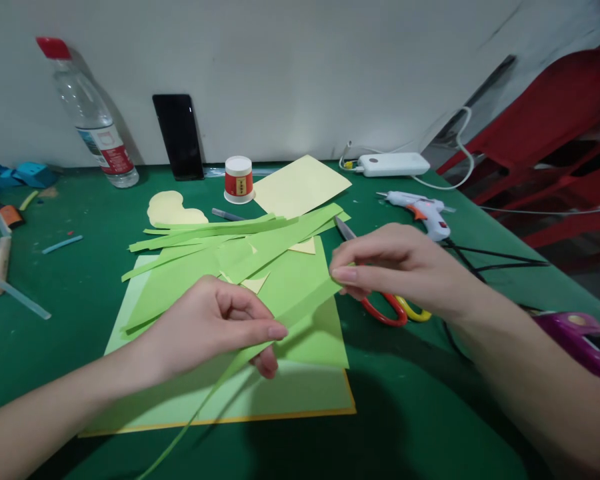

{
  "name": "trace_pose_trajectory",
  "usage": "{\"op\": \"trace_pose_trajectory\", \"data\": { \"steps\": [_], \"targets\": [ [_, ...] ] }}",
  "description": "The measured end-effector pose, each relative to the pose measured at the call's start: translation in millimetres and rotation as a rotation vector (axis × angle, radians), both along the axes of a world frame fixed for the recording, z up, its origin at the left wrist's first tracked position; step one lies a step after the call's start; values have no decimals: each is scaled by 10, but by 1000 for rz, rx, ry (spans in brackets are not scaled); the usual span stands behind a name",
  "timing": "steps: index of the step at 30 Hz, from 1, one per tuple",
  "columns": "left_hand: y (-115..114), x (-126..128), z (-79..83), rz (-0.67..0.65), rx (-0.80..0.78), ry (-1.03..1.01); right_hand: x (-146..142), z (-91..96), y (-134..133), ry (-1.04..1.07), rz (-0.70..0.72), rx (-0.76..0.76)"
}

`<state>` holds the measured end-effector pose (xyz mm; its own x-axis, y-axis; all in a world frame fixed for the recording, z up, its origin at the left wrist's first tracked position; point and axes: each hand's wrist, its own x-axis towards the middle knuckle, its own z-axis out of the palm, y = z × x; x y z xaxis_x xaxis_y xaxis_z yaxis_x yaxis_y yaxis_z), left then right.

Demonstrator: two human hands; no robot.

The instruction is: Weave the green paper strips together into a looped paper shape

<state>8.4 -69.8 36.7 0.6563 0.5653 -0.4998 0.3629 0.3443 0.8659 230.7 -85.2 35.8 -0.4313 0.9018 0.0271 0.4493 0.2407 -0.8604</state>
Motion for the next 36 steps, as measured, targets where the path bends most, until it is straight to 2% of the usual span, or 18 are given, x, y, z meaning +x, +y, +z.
{"op": "trace_pose_trajectory", "data": {
  "steps": [4,7,15,20,26,31,36],
  "targets": [
    [19,13,-64,-68,-116,6,17,-21,52,-210,161,-79],
    [16,27,-108,-89,-146,8,-10,-29,36,-266,204,-104],
    [10,15,-189,-192,-156,-1,-165,-62,-73,-223,245,-242],
    [-13,-2,-205,-230,-155,-16,-170,-75,-80,-213,248,-298],
    [-36,-2,-241,-277,-140,11,-245,-124,-79,-175,300,-438],
    [-43,9,-277,-326,-79,28,-324,-209,-94,-63,297,-528],
    [-43,6,-270,-303,-97,10,-354,-248,-113,17,240,-563]
  ]
}}
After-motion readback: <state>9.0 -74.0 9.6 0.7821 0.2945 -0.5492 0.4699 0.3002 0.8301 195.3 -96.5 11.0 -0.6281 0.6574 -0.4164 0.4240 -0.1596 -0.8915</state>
